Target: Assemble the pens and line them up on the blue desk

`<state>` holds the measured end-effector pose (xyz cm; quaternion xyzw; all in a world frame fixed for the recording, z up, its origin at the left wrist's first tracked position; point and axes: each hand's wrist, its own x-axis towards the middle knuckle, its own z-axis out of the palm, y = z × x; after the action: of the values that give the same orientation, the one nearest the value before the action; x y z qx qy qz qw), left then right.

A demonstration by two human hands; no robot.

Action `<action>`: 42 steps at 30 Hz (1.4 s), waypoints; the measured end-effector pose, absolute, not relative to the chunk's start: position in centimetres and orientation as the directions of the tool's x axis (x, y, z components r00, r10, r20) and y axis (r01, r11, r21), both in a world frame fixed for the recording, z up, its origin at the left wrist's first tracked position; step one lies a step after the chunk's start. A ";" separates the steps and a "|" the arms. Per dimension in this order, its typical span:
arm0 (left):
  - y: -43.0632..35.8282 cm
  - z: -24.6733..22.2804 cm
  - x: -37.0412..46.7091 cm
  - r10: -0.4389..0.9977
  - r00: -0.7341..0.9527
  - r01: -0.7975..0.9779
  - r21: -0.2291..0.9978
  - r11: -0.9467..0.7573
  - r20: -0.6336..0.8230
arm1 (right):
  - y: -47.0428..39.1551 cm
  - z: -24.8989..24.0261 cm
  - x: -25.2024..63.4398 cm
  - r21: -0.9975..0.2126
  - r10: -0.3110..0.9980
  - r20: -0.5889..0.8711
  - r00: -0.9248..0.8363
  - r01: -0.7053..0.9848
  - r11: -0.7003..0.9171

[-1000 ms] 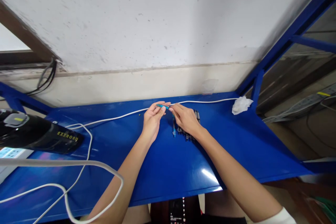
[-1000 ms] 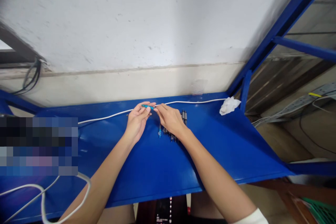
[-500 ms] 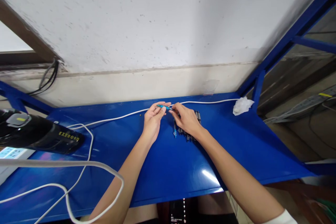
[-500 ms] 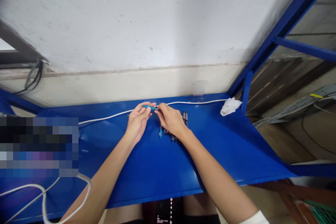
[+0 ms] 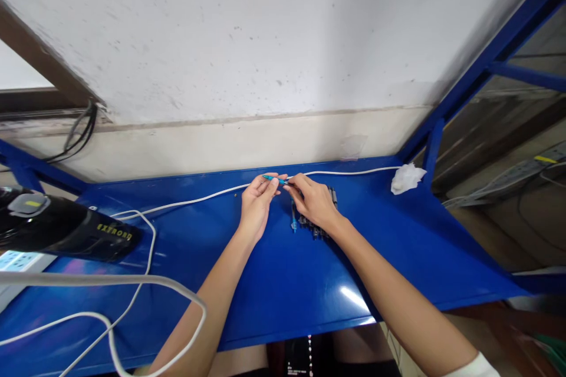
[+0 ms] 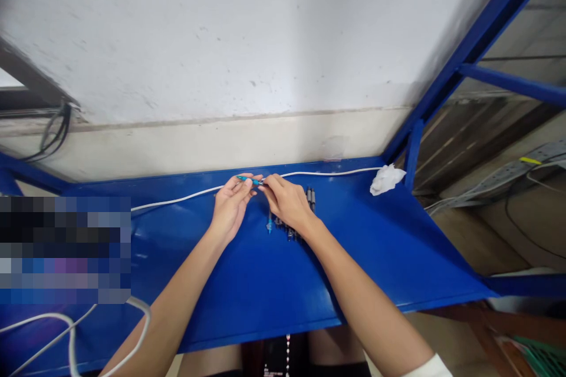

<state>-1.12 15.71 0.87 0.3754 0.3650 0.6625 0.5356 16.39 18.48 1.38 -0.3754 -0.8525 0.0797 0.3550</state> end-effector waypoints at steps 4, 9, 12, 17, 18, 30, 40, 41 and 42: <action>15.7 0.4 -1.0 0.982 -0.155 -0.368 0.916 -0.159 0.108 | 18.4 1.4 16.4 -0.407 0.673 0.558 -0.485 0.547 0.732; 15.8 0.2 -1.1 0.975 -0.173 -0.361 0.912 -0.196 0.142 | 18.4 1.3 16.4 -0.458 0.678 0.531 -0.508 0.502 0.734; 15.8 0.2 -1.2 0.975 -0.180 -0.378 0.906 -0.193 0.133 | 18.4 1.4 16.4 -0.490 0.691 0.506 -0.516 0.487 0.723; 15.8 0.3 -1.1 0.975 -0.185 -0.405 0.895 -0.187 0.120 | 18.4 1.3 16.2 -0.539 0.709 0.490 -0.508 0.462 0.704; 15.8 0.3 -1.0 0.975 -0.191 -0.417 0.889 -0.187 0.115 | 18.5 1.3 16.2 -0.543 0.710 0.496 -0.500 0.461 0.702; 16.0 0.9 -1.4 0.970 -0.244 -0.518 0.845 -0.133 0.002 | 18.5 1.7 15.9 -0.669 0.713 0.549 -0.436 0.283 0.688; 16.0 1.2 -1.8 0.973 -0.229 -0.566 0.814 -0.130 -0.004 | 18.4 1.7 15.4 -0.857 0.848 0.460 -0.265 0.119 0.502; 16.0 1.2 -1.8 0.975 -0.221 -0.579 0.807 -0.118 -0.016 | 18.5 1.8 15.3 -0.891 0.874 0.425 -0.236 0.057 0.450; 16.0 1.2 -1.8 0.977 -0.210 -0.589 0.801 -0.104 -0.027 | 18.6 1.9 15.2 -0.920 0.900 0.387 -0.203 -0.016 0.392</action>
<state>-1.81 16.03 1.15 0.2722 0.3565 0.6914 0.5664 15.24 18.61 1.86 -0.3430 -0.6440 0.4319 0.5301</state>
